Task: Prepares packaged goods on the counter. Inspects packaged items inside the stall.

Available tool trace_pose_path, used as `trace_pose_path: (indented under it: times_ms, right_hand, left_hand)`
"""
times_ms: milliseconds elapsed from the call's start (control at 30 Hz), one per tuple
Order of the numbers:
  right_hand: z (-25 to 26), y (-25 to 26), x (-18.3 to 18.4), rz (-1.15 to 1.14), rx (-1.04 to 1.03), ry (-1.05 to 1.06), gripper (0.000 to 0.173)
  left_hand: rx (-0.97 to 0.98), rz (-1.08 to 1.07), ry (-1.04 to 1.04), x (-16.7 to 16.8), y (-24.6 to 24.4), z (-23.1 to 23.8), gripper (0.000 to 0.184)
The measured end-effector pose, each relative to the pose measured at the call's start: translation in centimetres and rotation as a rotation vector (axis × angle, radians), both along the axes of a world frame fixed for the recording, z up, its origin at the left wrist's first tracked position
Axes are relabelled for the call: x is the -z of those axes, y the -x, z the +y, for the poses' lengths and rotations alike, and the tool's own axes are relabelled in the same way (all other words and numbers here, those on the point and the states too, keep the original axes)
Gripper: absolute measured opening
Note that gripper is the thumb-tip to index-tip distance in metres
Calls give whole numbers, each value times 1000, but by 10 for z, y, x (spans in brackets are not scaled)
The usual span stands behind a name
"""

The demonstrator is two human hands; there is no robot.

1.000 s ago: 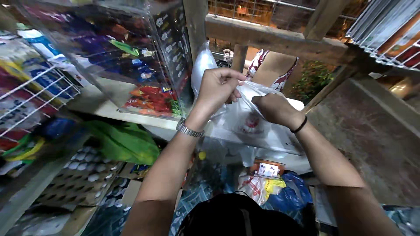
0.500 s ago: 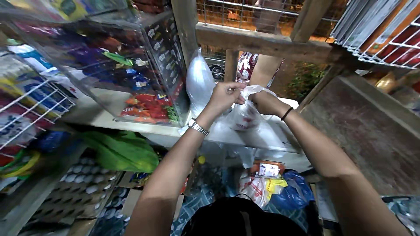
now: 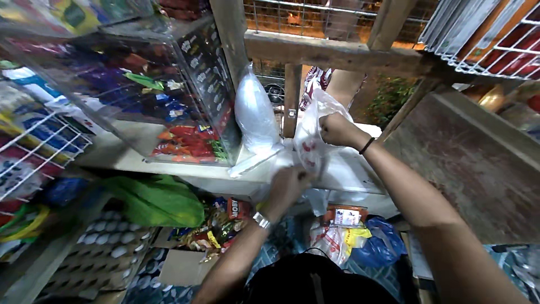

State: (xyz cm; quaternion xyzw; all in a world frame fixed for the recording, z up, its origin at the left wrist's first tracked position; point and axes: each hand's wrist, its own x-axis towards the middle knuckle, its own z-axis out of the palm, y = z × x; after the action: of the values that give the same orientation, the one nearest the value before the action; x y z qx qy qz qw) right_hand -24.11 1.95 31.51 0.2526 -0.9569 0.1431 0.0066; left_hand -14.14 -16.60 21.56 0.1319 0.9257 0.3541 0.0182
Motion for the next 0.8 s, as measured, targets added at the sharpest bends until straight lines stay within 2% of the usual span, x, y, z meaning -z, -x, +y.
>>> trace_pose_path:
  times_ms: [67,133,267,400,600,800]
  right_hand:
    - [-6,-3,-2,-83,40,-16,25]
    - [-10,-5,0,-119,62,-5,29]
    - [-7,-4,9,-121,82,7,29]
    - [-1,1,13,-96,94,30,28]
    - [2,6,15,-64,103,51,27]
    - [0,10,21,-93,70,74,24]
  left_hand:
    - [64,-235,210,18,-4,26,65]
    - [32,-304,219,32,0,41,69]
    - [-64,-281,262,42,5,45,49]
    - [-119,-244,292,39,7,37,52]
    - [-48,-243,213,52,10,36,38]
    - [18,-215,96,56,7,31,41]
